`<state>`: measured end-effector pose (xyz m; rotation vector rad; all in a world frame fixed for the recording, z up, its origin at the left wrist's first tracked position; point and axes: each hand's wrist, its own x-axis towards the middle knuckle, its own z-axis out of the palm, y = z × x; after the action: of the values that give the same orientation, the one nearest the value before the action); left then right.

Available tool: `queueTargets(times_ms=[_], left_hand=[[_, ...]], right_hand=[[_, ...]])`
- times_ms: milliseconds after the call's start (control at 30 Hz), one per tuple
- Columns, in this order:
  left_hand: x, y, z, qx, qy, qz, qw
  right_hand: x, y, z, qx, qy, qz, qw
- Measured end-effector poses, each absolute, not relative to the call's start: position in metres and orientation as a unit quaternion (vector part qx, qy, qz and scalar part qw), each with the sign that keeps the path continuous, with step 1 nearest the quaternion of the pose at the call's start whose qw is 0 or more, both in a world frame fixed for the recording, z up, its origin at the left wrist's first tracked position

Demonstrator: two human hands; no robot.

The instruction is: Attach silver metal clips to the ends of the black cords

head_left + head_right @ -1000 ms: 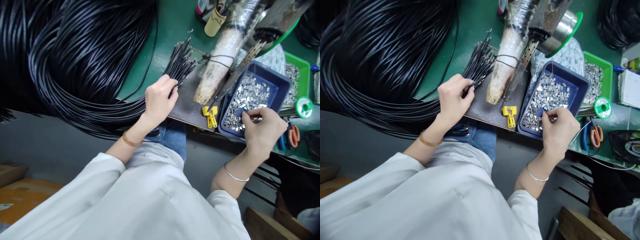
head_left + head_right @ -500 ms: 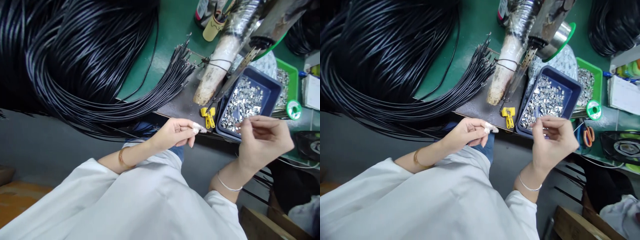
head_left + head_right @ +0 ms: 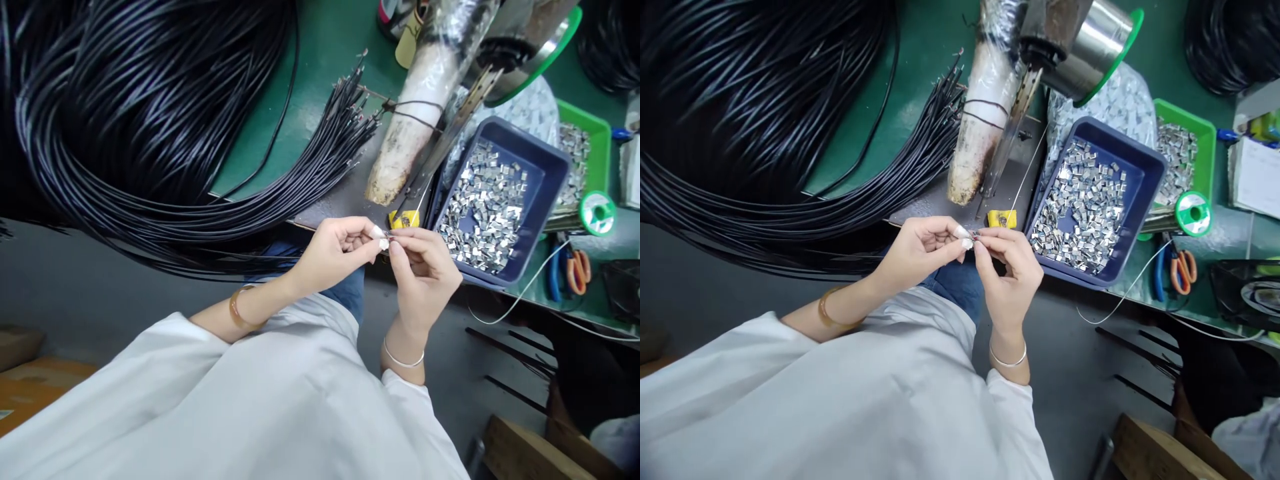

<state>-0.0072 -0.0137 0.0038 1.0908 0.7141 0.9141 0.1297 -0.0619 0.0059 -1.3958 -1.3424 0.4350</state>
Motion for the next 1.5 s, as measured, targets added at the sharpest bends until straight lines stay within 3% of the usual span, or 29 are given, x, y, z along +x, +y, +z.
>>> queueTargets(times_ms=[233, 467, 533, 633, 767, 900, 1233, 1500], left_hand=[[-0.008, -0.015, 0.004, 0.606, 0.343, 0.424, 0.579], [-0.012, -0.012, -0.004, 0.803, 0.290, 0.390, 0.344], [-0.013, -0.016, -0.002, 0.772, 0.291, 0.387, 0.412], [-0.014, -0.018, 0.005, 0.633, 0.289, 0.361, 0.621], [-0.015, -0.011, 0.008, 0.473, 0.296, 0.335, 0.760], [-0.011, -0.003, 0.004, 0.423, 0.327, 0.372, 0.759], [-0.008, -0.001, 0.004, 0.452, 0.351, 0.400, 0.716], [-0.004, 0.002, 0.007, 0.463, 0.356, 0.416, 0.697]], right_hand=[[0.135, -0.061, 0.006, -0.575, -0.557, 0.216, 0.559], [0.139, -0.067, 0.007, -0.599, -0.604, 0.157, 0.501], [0.139, -0.067, 0.004, -0.578, -0.590, 0.199, 0.528], [0.136, -0.065, 0.000, -0.550, -0.563, 0.242, 0.568], [0.133, -0.064, 0.000, -0.583, -0.580, 0.138, 0.552], [0.133, -0.067, 0.004, -0.569, -0.606, 0.019, 0.555], [0.133, -0.059, 0.000, -0.570, -0.597, 0.080, 0.560], [0.138, -0.055, -0.001, -0.544, -0.666, -0.002, 0.510]])
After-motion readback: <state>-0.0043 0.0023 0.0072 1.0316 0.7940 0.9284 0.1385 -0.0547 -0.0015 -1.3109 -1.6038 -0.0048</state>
